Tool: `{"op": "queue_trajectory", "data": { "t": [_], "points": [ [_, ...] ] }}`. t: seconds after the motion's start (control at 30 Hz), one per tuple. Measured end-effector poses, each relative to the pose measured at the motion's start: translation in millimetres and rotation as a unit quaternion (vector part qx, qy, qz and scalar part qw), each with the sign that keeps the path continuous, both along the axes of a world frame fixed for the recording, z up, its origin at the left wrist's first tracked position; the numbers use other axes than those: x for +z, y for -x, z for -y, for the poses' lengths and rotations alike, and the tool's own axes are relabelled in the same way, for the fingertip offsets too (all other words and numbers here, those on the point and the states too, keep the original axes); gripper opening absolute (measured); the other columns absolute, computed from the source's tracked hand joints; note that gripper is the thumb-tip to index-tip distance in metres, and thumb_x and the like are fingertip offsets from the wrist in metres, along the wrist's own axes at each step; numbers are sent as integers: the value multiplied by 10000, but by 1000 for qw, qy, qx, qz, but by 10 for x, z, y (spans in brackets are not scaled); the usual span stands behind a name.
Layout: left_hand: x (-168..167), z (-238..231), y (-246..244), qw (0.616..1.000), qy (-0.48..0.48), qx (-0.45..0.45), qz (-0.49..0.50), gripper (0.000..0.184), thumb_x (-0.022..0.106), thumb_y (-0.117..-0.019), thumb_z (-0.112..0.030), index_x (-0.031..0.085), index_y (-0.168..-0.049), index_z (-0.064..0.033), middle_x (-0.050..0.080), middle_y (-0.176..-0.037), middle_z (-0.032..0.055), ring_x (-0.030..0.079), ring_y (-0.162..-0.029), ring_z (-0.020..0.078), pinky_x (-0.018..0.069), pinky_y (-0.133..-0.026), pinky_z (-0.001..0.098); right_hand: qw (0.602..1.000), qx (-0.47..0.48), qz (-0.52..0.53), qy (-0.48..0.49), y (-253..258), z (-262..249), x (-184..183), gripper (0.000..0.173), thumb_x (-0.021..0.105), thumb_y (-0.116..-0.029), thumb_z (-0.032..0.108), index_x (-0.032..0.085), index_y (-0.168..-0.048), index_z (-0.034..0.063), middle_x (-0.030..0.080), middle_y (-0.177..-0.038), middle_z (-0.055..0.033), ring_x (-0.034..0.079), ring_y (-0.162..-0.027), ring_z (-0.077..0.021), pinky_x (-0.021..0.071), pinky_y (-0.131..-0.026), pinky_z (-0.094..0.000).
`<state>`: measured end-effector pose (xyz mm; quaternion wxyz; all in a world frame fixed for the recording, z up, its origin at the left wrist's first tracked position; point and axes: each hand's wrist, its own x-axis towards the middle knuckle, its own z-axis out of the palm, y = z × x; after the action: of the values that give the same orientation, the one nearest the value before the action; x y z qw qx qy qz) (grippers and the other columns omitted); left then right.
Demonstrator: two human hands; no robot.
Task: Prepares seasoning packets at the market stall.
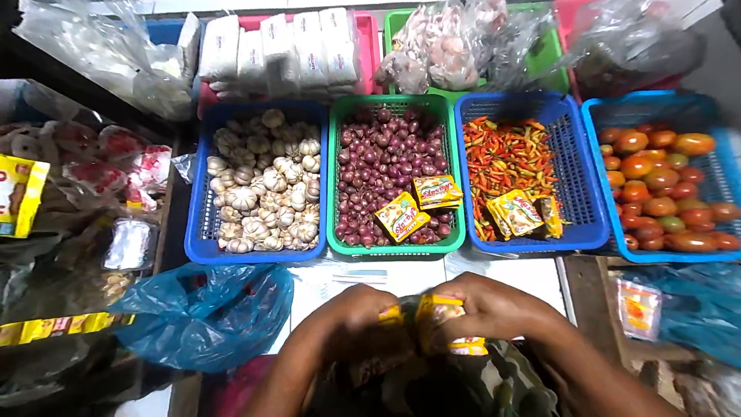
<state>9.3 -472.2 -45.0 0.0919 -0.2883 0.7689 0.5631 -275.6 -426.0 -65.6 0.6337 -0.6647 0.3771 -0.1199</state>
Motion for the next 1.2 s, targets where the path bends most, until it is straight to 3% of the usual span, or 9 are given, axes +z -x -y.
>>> {"op": "queue_trajectory", "data": {
  "t": [0.17, 0.3, 0.43, 0.5, 0.6, 0.73, 0.87, 1.0, 1.2],
  "points": [
    [-188, -192, -389, 952, 2, 284, -114, 237, 810, -864, -361, 741, -992, -174, 734, -833, -76, 680, -723, 18, 595, -663, 249, 974, -195, 116, -29, 209, -110, -41, 339, 737, -950, 238, 661, -1220, 49, 756, -1023, -35, 738, -868, -131, 647, -786, -336],
    [-32, 128, -180, 882, 323, 336, -64, 318, 688, -958, -464, 745, -1080, -176, 744, -926, -47, 712, -822, 69, 626, -744, 350, 899, -275, -105, 324, 99, 275, 156, 314, 641, -1009, 319, 662, -1227, 94, 729, -1036, -12, 708, -923, -107, 625, -816, -364],
    [-274, 517, 157, 742, 594, 310, -12, 337, 709, -956, -321, 702, -1201, -89, 721, -1170, 107, 684, -1101, 280, 534, -966, 508, 765, -275, -250, 527, -64, 752, -80, 503, 695, -875, 61, 589, -1366, 47, 643, -1327, -171, 609, -1246, -353, 516, -1040, -532],
    [-661, 593, 202, 790, 561, 246, 21, 515, 727, -915, -294, 616, -1379, -102, 607, -1397, 156, 545, -1325, 356, 411, -1106, 591, 800, -201, -309, 473, -74, 835, -404, 656, 745, -921, 293, 498, -1494, 90, 507, -1511, -180, 451, -1427, -377, 404, -1152, -580],
    [-1130, 505, 93, 863, 456, 218, 0, 637, 531, -1033, -455, 428, -1561, -115, 306, -1659, 167, 204, -1563, 358, 252, -1248, 574, 833, -119, -331, 426, -46, 802, -653, 781, 553, -977, 609, 402, -1581, 138, 303, -1675, -129, 187, -1574, -351, 221, -1242, -628],
    [-1190, 365, -70, 839, 408, 352, -73, 543, 511, -1058, -301, 453, -1520, -21, 453, -1568, 168, 407, -1478, 280, 378, -1206, 482, 832, -212, -273, 435, -8, 799, -616, 455, 494, -1063, 326, 567, -1451, 100, 543, -1501, -118, 455, -1439, -312, 381, -1185, -539],
    [-1034, 414, -25, 840, 378, 388, -19, 686, 771, -906, -286, 498, -1499, -74, 587, -1333, 170, 557, -1260, 318, 495, -1050, 508, 839, -252, -303, 376, -6, 897, -509, 690, 791, -884, 319, 528, -1491, 125, 580, -1342, -173, 537, -1264, -374, 476, -1049, -557],
    [-921, 431, -16, 832, 347, 431, -22, 478, 862, -808, -267, 679, -1211, -87, 631, -1112, 104, 616, -1062, 259, 547, -921, 462, 867, -291, -271, 301, -4, 912, -394, 591, 903, -769, 279, 673, -1294, 133, 601, -1175, -152, 586, -1105, -335, 533, -928, -538],
    [-786, 514, -134, 879, 146, 447, -82, 161, 781, -914, -223, 712, -1019, -122, 723, -926, 9, 692, -790, 121, 604, -724, 367, 924, -324, -155, 130, 119, 927, -358, 211, 767, -936, 187, 657, -1068, 65, 700, -844, -54, 675, -713, -161, 600, -703, -401]
  ]
}}
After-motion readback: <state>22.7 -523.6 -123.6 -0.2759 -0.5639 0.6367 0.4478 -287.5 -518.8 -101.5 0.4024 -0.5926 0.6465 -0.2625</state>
